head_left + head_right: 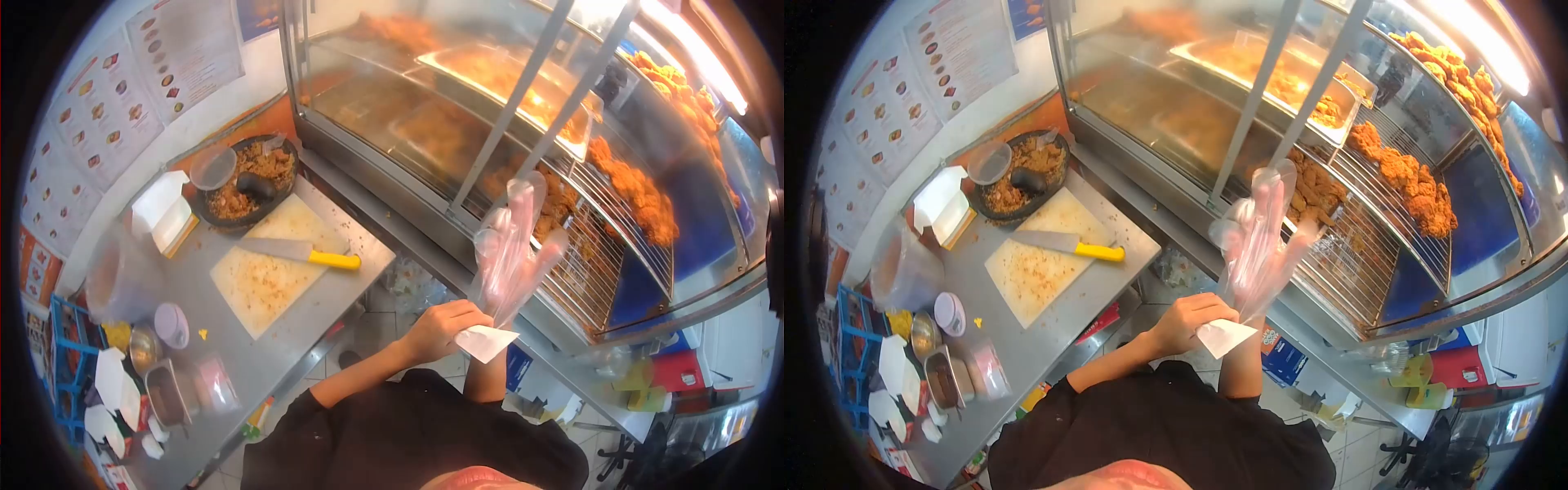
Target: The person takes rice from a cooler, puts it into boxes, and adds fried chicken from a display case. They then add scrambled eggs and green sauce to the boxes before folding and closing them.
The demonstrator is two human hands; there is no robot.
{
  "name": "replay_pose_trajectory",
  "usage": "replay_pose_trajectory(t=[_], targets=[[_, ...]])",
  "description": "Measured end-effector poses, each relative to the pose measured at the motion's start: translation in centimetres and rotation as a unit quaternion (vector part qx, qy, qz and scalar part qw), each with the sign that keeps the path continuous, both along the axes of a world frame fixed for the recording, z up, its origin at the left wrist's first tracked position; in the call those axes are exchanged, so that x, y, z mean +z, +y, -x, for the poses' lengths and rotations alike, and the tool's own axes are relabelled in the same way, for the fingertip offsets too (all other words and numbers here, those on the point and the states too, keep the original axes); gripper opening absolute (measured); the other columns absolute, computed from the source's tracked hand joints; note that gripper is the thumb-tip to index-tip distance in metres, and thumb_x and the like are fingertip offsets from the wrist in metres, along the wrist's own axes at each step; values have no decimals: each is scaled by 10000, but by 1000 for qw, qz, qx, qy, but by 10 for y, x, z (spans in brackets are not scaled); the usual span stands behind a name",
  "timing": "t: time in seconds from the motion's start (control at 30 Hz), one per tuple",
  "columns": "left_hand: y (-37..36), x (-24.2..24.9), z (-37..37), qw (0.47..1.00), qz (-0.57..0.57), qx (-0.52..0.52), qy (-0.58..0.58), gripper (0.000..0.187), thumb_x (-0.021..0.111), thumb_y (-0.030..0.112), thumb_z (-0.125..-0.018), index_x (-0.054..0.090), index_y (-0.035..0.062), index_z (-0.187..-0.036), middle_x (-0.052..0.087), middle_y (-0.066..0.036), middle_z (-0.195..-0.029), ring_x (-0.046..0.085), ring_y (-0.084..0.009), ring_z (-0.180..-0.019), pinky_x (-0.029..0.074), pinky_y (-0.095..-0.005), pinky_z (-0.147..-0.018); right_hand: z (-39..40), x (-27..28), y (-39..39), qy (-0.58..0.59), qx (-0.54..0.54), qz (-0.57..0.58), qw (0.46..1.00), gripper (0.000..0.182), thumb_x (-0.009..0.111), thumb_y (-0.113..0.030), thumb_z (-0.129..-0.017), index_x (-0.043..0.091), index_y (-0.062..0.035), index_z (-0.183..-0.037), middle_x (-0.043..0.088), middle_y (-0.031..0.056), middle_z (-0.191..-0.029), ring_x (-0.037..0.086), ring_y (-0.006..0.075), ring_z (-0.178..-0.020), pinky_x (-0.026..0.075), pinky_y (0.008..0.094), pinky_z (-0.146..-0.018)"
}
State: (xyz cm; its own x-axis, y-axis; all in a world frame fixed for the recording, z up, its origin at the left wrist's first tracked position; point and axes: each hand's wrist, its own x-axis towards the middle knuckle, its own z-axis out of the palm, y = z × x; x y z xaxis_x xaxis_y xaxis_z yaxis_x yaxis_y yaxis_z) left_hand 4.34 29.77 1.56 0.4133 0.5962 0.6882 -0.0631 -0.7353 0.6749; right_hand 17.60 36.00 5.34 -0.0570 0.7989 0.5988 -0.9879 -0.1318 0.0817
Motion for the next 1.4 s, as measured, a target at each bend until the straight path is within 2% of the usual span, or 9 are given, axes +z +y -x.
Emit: replay_pose_trajectory(t=[0.33, 0.57, 0.67, 0.8, 0.87, 1.0, 1.13, 1.33, 1.4], targets=[[33, 19, 27, 990, -95, -103, 22, 286, 717, 80, -707, 658, 67, -987, 637, -44, -897, 640, -230, -829, 552, -330, -663, 33, 51, 1, -163, -375, 53, 911, 769, 582, -373, -951, 154, -160, -1553, 273, 91, -1560, 416, 304, -1330, 251, 551, -1146], [78, 3, 16, 991, -115, -48, 46, 229, 718, 132, -728, 689, 100, -953, 679, -41, -912, 667, -221, -821, 564, -321, -668, 21, 34, 58, -319, -743, 184, 558, 724, 579, -322, -958, 196, -137, -1544, 348, 123, -1524, 476, 276, -1278, 277, 497, -1150], [158, 1, 58, 978, -157, 136, 9, 163, 693, 141, -764, 705, 94, -919, 701, -96, -920, 682, -266, -861, 561, -373, -751, 13, 27, 75, -626, -608, 344, 346, 531, 715, -152, -863, 515, -22, -1337, 589, 154, -1247, 562, 229, -1144, 460, 345, -967], [325, 25, 158, 884, 91, 399, -226, 234, 536, 49, -935, 668, 20, -1125, 700, -105, -1070, 658, -178, -990, 504, -332, -879, -11, -16, 105, -497, -592, 263, 577, 182, 716, -134, -878, 619, -21, -984, 642, 31, -873, 615, 128, -776, 514, 281, -725], [417, 16, 214, 845, 118, 431, -294, 273, 566, 22, -902, 660, 25, -1158, 700, -102, -1080, 662, -181, -998, 507, -324, -878, -31, -8, 84, -618, -574, 299, 447, 230, 709, -165, -868, 655, -9, -1028, 673, 57, -936, 597, 140, -836, 477, 292, -793], [501, 24, 281, 820, 180, 527, -134, 467, 638, 272, -911, 570, 64, -1323, 680, -156, -1125, 664, -254, -1005, 507, -336, -890, -68, -13, 47, -528, -641, 322, 455, 146, 678, -149, -884, 631, -31, -954, 646, 60, -894, 610, 171, -868, 481, 328, -816], [513, 42, 270, 824, 260, 503, 4, 884, 374, 721, -904, 162, 168, -1560, 560, -273, -1312, 562, -423, -1189, 464, -422, -971, -127, -6, -17, -622, -652, 376, 215, 115, 623, -164, -932, 593, -53, -941, 609, 59, -896, 589, 204, -912, 458, 361, -880], [501, 25, 244, 854, 239, 462, -6, 910, 333, 716, -916, 84, 126, -1562, 359, -290, -1483, 436, -453, -1310, 398, -467, -1052, -216, -2, -96, -680, -626, 380, -40, 233, 600, -246, -958, 596, -35, -1057, 615, 111, -1050, 604, 248, -955, 463, 406, -879], [486, 27, 230, 859, 230, 457, -9, 901, 333, 702, -925, 89, 109, -1559, 308, -299, -1504, 398, -453, -1338, 375, -462, -1075, -241, 15, -118, -790, -449, 405, -100, 501, 586, -467, -942, 598, -33, -1192, 576, 204, -1267, 600, 320, -1123, 468, 444, -925]])
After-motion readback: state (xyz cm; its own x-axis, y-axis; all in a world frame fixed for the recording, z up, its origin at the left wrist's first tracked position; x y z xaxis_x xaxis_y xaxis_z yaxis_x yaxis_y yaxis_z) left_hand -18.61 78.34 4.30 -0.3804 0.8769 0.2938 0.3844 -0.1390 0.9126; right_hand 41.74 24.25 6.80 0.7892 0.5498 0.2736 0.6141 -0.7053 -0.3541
